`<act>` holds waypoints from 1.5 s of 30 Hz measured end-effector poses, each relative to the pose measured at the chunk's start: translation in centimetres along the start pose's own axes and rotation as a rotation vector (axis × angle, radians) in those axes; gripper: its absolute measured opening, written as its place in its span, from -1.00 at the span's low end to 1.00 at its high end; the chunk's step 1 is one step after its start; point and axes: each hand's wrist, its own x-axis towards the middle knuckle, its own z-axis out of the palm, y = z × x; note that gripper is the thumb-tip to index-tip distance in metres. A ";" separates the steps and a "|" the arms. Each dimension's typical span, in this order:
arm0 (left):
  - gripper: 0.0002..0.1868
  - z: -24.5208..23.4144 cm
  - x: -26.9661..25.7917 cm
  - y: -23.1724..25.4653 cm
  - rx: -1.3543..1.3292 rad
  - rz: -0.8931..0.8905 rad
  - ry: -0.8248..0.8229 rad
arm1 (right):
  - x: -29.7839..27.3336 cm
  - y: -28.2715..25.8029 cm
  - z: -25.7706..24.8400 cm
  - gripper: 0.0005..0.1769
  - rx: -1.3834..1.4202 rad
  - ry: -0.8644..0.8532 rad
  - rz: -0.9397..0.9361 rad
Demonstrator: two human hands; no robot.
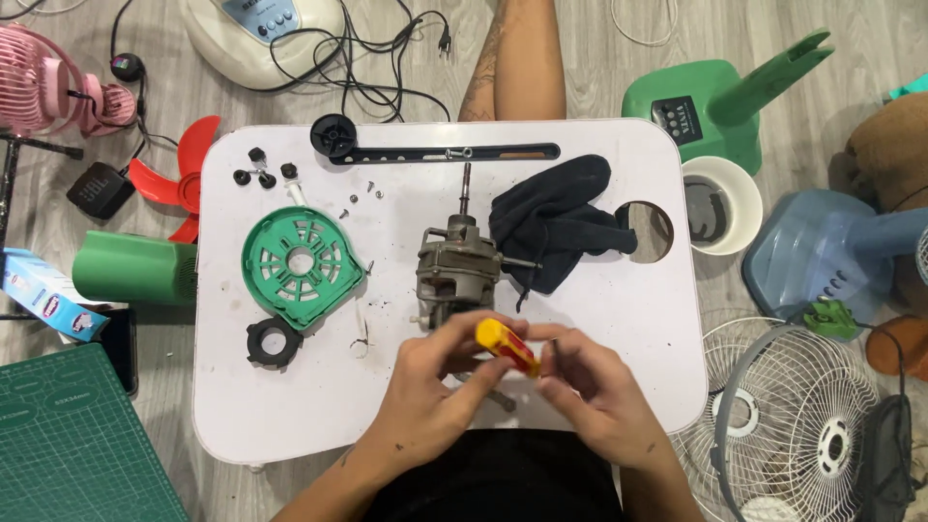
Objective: Disassembling and cleaning a fan motor using a screwdriver and cloth
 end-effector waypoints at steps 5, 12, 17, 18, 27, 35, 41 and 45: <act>-0.62 -1.4 0.4 -1.8 -0.378 -0.020 0.173 | 1.0 1.4 -1.0 -0.78 0.386 0.142 -0.128; -0.60 -2.3 0.0 -2.9 -0.641 0.060 0.280 | 0.9 1.2 -1.2 -0.81 0.460 0.215 -0.078; -0.54 -2.5 0.1 -3.0 -0.738 -0.004 0.246 | 0.8 0.1 -0.5 -0.84 0.101 0.092 -0.013; -0.55 -2.4 0.1 -2.9 -0.738 -0.008 0.242 | 1.0 -0.6 -0.1 -0.86 -0.021 0.081 -0.020; -0.59 -2.9 0.0 -2.1 -0.466 0.005 0.199 | 1.3 -1.1 0.7 -0.73 -0.486 0.168 -0.145; -0.57 -3.6 -0.3 -2.0 -0.288 -0.087 0.171 | 0.3 1.2 1.5 -0.70 -0.780 0.202 -0.317; -0.65 -5.0 -0.9 -0.9 -0.154 -0.071 0.036 | 0.2 -0.8 2.4 -0.84 -0.365 0.031 -0.024; -0.69 -4.6 -0.5 -0.9 -0.082 -0.067 -0.033 | -0.1 -0.6 3.1 -0.84 -0.412 0.045 0.002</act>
